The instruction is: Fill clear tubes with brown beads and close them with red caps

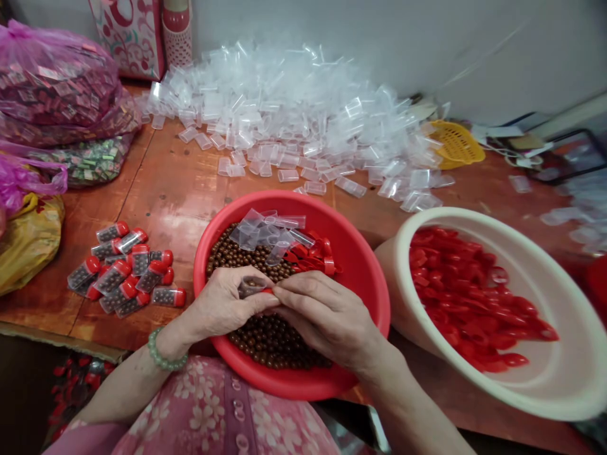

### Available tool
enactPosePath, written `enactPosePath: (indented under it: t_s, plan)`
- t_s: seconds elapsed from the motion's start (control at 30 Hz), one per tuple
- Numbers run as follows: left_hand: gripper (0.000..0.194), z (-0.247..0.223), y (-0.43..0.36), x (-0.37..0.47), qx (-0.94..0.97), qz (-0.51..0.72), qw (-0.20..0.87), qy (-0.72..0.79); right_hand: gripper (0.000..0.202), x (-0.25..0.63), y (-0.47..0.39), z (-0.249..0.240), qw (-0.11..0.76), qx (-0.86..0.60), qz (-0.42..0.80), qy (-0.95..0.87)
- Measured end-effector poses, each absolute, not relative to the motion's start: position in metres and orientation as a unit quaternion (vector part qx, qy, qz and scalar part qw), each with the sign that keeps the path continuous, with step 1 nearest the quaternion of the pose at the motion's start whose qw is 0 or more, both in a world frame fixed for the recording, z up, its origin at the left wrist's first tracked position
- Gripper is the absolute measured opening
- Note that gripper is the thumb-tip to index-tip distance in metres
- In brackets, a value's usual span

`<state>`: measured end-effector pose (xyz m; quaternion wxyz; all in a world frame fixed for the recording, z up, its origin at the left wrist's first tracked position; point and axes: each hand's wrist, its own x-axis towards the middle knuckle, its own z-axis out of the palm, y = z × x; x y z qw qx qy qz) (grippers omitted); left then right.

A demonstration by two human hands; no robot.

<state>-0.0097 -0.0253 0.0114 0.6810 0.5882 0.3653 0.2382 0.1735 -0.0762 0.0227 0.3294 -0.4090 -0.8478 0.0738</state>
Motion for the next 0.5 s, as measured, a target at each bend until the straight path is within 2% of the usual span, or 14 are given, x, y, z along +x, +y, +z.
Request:
enactPosePath:
  t_s: [0.07, 0.13, 0.2, 0.3, 0.4, 0.5]
  plan:
    - [0.015, 0.012, -0.024, -0.01, 0.575, 0.242, 0.697, 0.355, 0.021, 0.175, -0.076, 0.028, 0.295, -0.413, 0.052, -0.86]
    - [0.018, 0.012, -0.023, -0.01, 0.538, 0.251, 0.729, 0.34, 0.019, 0.177, -0.075, 0.031, 0.296, -0.429, 0.076, -0.85]
    - [0.029, 0.01, -0.022, -0.009, 0.492, 0.25, 0.77, 0.322, 0.019, 0.179, -0.073, 0.03, 0.336, -0.475, 0.135, -0.802]
    - [0.038, 0.008, -0.021, -0.009, 0.437, 0.235, 0.815, 0.299, 0.018, 0.177, -0.07, 0.026, 0.442, -0.57, 0.232, -0.653]
    - [0.035, 0.006, -0.021, -0.01, 0.404, 0.224, 0.84, 0.285, 0.014, 0.164, -0.065, 0.027, 0.502, -0.591, 0.304, -0.554]
    - [0.028, 0.005, -0.021, -0.01, 0.401, 0.221, 0.848, 0.266, 0.013, 0.149, -0.061, 0.029, 0.511, -0.561, 0.325, -0.564]
